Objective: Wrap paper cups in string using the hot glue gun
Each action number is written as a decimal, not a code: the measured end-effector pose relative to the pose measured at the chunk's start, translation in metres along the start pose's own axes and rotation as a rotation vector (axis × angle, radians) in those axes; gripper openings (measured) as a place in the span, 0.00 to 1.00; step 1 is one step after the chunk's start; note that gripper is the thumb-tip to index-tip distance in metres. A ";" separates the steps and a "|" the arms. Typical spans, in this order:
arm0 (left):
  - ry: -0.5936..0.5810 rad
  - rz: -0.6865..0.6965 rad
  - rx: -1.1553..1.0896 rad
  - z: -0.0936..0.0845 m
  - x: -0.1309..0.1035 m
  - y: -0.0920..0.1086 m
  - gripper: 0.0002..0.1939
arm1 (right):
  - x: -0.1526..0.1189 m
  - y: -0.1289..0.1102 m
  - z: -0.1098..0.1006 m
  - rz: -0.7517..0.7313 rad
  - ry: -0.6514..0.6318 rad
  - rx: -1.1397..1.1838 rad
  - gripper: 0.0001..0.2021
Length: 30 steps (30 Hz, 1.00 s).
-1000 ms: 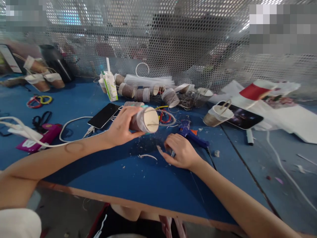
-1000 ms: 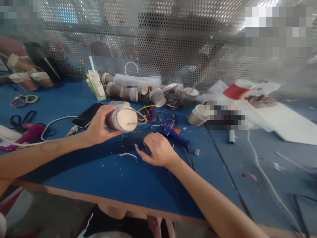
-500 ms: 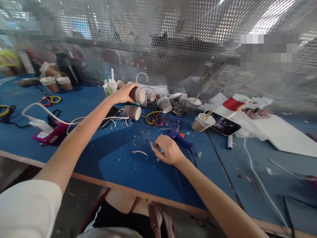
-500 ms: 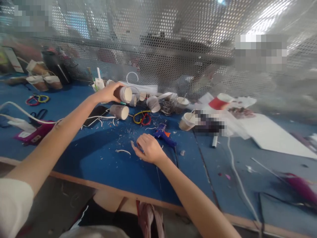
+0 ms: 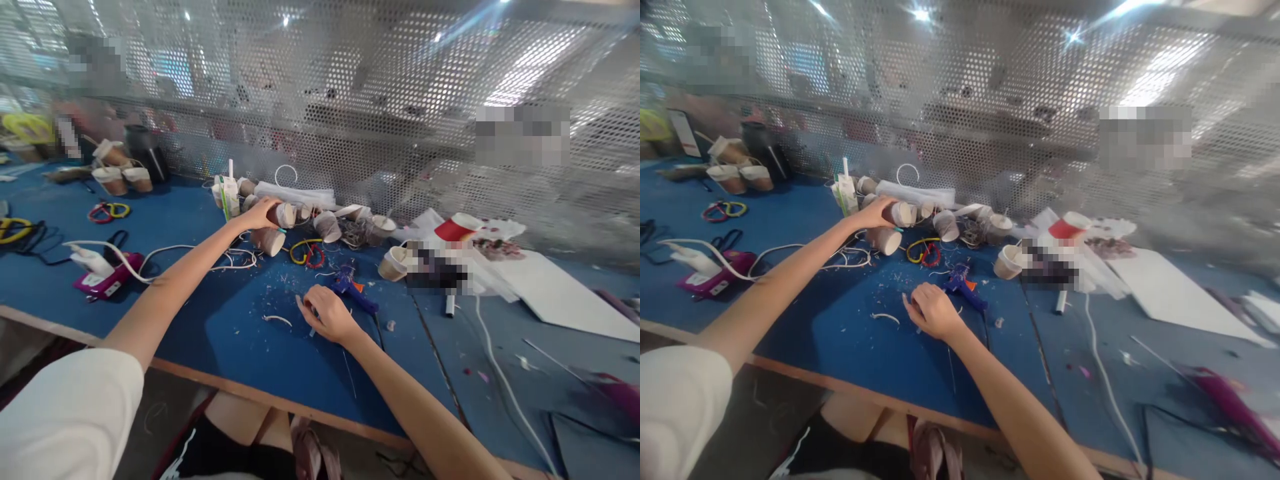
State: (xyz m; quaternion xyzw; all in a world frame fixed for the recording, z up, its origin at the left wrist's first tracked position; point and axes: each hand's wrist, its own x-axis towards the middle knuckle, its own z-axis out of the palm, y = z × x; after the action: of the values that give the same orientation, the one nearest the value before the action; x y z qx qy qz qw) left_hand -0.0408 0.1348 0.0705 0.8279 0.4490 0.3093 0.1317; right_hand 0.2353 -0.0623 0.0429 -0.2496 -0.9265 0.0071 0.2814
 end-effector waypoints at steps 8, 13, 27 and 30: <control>-0.239 0.110 0.035 0.000 0.001 0.000 0.33 | 0.000 0.002 0.001 0.010 -0.010 -0.011 0.13; -0.289 0.079 0.000 0.004 0.001 -0.001 0.39 | 0.000 0.003 0.002 0.019 -0.013 -0.011 0.13; -0.580 0.085 0.166 -0.073 -0.026 0.060 0.32 | 0.002 0.001 -0.002 0.010 -0.029 0.003 0.13; -0.665 0.063 0.182 -0.066 -0.029 0.070 0.30 | 0.004 0.003 -0.002 0.011 -0.027 0.005 0.13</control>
State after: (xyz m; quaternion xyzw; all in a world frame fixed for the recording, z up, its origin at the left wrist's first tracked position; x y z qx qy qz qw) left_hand -0.0480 0.0678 0.1448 0.9051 0.3817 -0.0149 0.1869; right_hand 0.2346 -0.0583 0.0458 -0.2539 -0.9288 0.0142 0.2696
